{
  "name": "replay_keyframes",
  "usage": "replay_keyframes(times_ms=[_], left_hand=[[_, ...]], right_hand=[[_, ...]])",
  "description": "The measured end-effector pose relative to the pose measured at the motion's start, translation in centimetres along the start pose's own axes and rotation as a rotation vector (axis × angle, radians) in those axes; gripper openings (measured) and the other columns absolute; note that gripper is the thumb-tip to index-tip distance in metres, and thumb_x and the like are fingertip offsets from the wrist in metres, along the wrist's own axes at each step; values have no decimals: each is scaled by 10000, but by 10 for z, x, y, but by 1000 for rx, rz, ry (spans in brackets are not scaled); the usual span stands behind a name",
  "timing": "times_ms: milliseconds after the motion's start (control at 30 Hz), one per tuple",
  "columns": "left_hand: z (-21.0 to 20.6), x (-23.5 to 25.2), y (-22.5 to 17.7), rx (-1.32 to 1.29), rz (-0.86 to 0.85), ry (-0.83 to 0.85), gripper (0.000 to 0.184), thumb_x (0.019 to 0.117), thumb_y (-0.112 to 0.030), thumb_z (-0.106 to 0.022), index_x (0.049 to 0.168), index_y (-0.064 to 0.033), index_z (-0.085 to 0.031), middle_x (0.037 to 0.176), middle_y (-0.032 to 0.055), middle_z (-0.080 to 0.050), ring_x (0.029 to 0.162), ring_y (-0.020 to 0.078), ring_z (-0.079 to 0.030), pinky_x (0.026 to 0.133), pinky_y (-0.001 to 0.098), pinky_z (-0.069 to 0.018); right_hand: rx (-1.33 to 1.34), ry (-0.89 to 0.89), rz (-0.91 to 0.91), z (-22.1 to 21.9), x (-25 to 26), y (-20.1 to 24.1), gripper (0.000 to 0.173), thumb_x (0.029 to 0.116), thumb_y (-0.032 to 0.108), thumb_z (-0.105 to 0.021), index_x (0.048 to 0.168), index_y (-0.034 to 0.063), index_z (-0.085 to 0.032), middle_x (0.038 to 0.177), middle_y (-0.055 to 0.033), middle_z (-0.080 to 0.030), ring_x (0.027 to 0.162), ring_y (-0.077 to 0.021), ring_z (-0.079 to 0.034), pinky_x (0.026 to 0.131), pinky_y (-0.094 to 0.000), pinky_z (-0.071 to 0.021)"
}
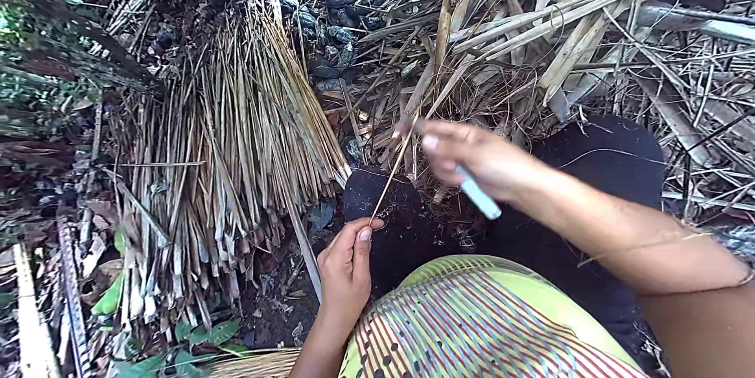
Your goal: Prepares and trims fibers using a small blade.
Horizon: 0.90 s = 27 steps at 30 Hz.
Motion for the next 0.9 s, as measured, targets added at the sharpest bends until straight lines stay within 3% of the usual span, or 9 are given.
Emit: replay_keyframes(times_ms=[100,200,300,400,533,633,767,833,900], left_hand=[[2,2,1,11,-3,-11,351,1103,-218,-424,1061,4,-692,715,-76,-553,598,-98,-438,575,75,-388],[1,6,-3,-8,-9,-7,350,1104,-222,-421,1058,-3,-691,699,-94,-533,593,-105,-430,569,68,-384],[1,9,-10,-43,-28,-9,327,1102,-223,-428,1014,-17,-666,711,-108,-537,622,-116,-453,597,65,-401],[5,7,-11,-28,-47,-8,345,1105,-230,-428,1044,-10,-685,753,-88,-579,640,-111,-459,609,65,-400],[7,3,-7,2,-32,-11,342,1100,-208,-430,1045,5,-691,756,-74,-593,640,-106,-466,612,69,-406],[5,6,-6,-37,-12,-2,340,1102,-213,-427,1040,-5,-689,707,-106,-533,607,-109,-436,577,66,-383],[3,9,-10,-208,69,35,283,1097,-237,-441,1006,-92,-665,669,-180,-484,578,-122,-416,546,68,-366],[5,7,-8,-277,115,66,287,1099,-257,-440,1033,-113,-679,646,-193,-448,557,-117,-381,518,74,-329],[7,5,-6,-327,151,90,289,1100,-277,-441,1041,-129,-683,630,-195,-429,545,-112,-368,506,77,-313]], right_hand=[[8,-110,113,16,0,18,396,1073,143,-391,1450,102,-502,645,98,-435,474,13,-414,451,-132,-394],[-71,139,-23,-23,-20,-9,493,1053,145,-468,1541,138,-400,673,63,-516,501,14,-440,471,-141,-392],[-116,356,-185,-51,-23,-31,401,1068,146,-475,1464,83,-482,805,68,-546,556,51,-408,502,-117,-354],[-55,221,-66,-32,-11,-11,337,1060,126,-459,1372,72,-575,687,99,-485,519,56,-398,480,-102,-343],[10,-88,167,9,1,26,378,1074,131,-384,1420,81,-526,665,104,-438,491,16,-409,463,-133,-386],[-58,30,94,-14,-17,13,477,1057,146,-435,1533,123,-406,660,72,-484,494,7,-438,463,-146,-400],[-103,340,-166,-57,-26,-31,408,1065,126,-475,1470,76,-476,844,57,-568,568,51,-404,508,-124,-349],[-53,245,-83,-41,-17,-20,338,1060,122,-460,1377,54,-554,721,96,-504,533,63,-402,490,-102,-348],[-7,81,67,-16,-5,1,338,1058,116,-432,1364,72,-569,707,114,-509,514,49,-408,479,-111,-363]])
Point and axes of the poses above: each hand's wrist, its own x-axis towards the middle knuckle, its own z-axis out of the back of the hand, y = z × x, the point moved 4 cm from there along x, towards the middle knuckle
